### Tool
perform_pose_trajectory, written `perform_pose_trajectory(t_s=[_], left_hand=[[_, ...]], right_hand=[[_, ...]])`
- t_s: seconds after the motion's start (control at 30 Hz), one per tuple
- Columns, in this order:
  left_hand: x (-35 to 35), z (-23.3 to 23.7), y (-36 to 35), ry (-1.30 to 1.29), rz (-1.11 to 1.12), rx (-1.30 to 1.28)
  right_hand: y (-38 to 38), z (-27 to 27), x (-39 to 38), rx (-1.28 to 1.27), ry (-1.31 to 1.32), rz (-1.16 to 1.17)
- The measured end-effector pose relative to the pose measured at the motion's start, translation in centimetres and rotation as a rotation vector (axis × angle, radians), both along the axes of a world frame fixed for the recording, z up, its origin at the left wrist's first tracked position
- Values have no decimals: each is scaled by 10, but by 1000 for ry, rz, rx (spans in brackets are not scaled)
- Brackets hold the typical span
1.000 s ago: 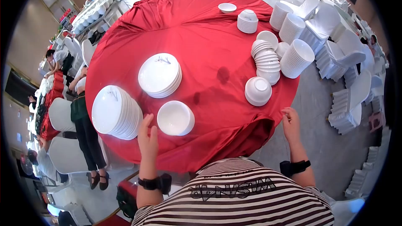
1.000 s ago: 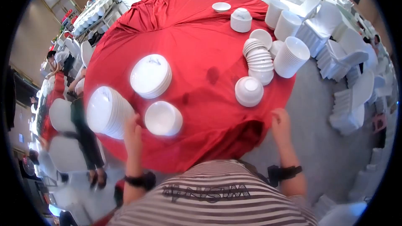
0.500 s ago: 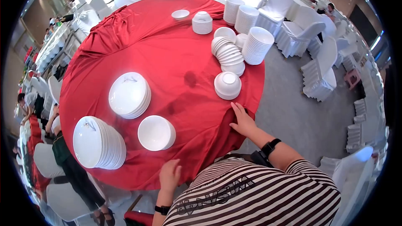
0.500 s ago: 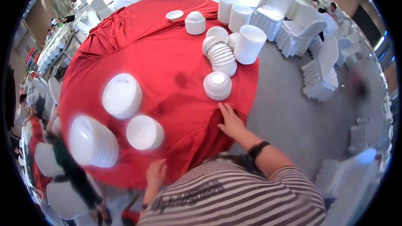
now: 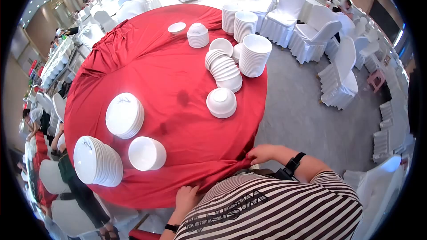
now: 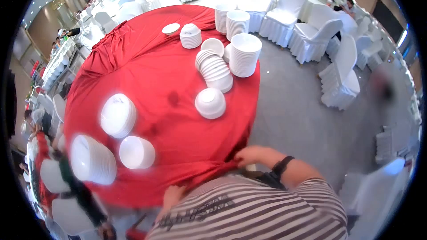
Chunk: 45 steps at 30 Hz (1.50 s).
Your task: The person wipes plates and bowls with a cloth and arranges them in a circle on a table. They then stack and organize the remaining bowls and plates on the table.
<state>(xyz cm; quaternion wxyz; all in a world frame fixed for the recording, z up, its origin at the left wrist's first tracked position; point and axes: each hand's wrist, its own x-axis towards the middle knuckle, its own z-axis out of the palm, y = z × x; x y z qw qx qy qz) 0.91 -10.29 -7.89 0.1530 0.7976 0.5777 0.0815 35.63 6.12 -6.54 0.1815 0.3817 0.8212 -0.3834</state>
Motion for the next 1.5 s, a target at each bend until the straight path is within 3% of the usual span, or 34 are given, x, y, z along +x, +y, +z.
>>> perform_pose_trajectory(t_s=[0.1,0.2,0.3,0.33,0.37,0.43,0.5,0.53,0.63,0.87,0.97,1.07,1.17,1.33,1.43,1.5], left_hand=[[6,-5,-21,25,46,37],[11,-28,-58,174,128,-146],[29,-54,-92,213,377,-489],[23,-88,-102,264,408,-810],[42,-67,-100,152,427,-767],[50,-102,-106,109,381,-801],[97,-42,-75,-94,539,-712],[102,-48,-75,-241,620,-723],[135,0,-36,-206,568,-631],[145,42,54,-615,657,-467],[131,16,91,-867,616,-343],[130,32,141,-995,657,-249],[127,20,186,-1251,794,-336],[132,1,231,-1405,962,-391],[132,-14,246,-1501,974,-416],[136,-17,254,-1547,962,-395]], right_hand=[[13,-10,35,-61,0,-4],[32,-23,77,72,125,-85],[49,-37,117,121,252,-149],[56,-35,127,104,271,-175],[62,-32,135,90,289,-198],[74,-28,148,81,371,-265],[86,-29,157,31,418,-340],[90,-29,158,33,438,-350],[106,-21,147,26,510,-356],[122,4,113,-120,546,-332],[136,7,106,-176,585,-383],[161,-4,90,-394,707,-646],[173,-4,58,-542,735,-817],[188,-18,15,-648,700,-1022],[207,-25,2,-699,685,-1038],[220,-33,-1,-751,759,-923]])
